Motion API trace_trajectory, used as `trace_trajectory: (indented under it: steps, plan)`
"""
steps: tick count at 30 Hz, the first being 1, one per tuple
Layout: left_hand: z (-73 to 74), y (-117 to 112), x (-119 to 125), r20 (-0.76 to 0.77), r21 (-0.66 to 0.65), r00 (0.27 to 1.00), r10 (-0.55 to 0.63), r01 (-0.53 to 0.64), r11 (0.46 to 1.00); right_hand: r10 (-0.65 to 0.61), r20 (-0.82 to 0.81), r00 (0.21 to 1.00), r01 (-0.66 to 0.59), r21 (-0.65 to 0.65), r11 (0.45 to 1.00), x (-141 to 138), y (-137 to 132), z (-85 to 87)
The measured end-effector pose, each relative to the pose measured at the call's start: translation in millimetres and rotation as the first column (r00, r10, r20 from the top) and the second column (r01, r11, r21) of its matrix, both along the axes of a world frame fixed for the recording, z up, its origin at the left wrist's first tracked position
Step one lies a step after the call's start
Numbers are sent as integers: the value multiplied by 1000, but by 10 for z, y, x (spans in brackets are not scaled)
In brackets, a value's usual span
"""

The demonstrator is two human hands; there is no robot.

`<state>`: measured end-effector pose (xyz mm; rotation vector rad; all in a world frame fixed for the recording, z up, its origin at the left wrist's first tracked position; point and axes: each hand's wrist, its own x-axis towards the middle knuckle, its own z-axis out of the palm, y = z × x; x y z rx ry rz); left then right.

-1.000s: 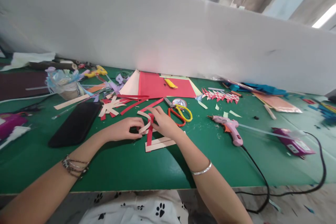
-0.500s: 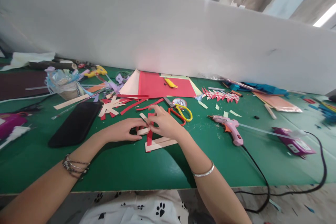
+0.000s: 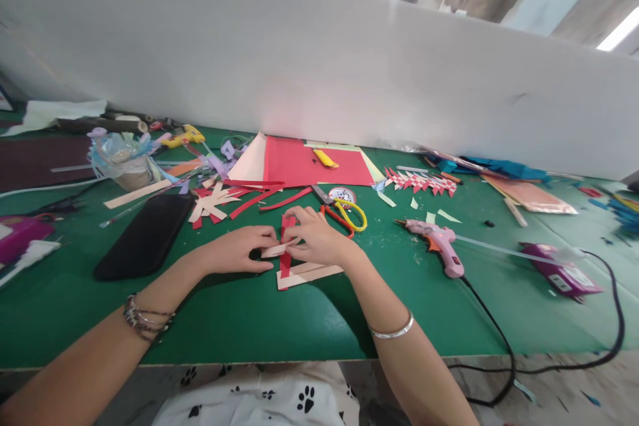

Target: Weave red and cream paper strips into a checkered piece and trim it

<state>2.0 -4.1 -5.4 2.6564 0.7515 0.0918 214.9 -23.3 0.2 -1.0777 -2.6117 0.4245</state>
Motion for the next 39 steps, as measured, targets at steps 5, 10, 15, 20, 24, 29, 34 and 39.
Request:
trace_trajectory:
  steps: [5,10,15,20,24,29,34,39]
  plan:
    - [3,3,-2,23,-30,1000,12,-11,999,-60,37,997,62,-51,997,50,-11,96]
    - [-4,6,-6,58,-49,998,10,-7,999,-103,109,989,115,-111,987,101,6,128]
    - [52,-41,14,63,-58,997,52,-49,997,-111,151,982,134,-152,979,120,29,115]
    - [28,-52,8,137,-49,986,96,-90,995,-101,151,983,133,-223,966,98,37,89]
    - [-8,-41,4,97,5,994,45,-46,999,-86,186,979,126,-211,969,75,53,30]
    - [-23,-36,28,42,59,998,54,-56,997,-77,208,975,112,-161,981,39,66,-31]
    - [-92,-5,81,93,95,993,77,-86,992,-105,225,969,139,-139,981,-8,64,-73]
    - [-201,52,113,78,157,994,73,-84,984,-146,236,961,185,-153,971,-24,60,-88]
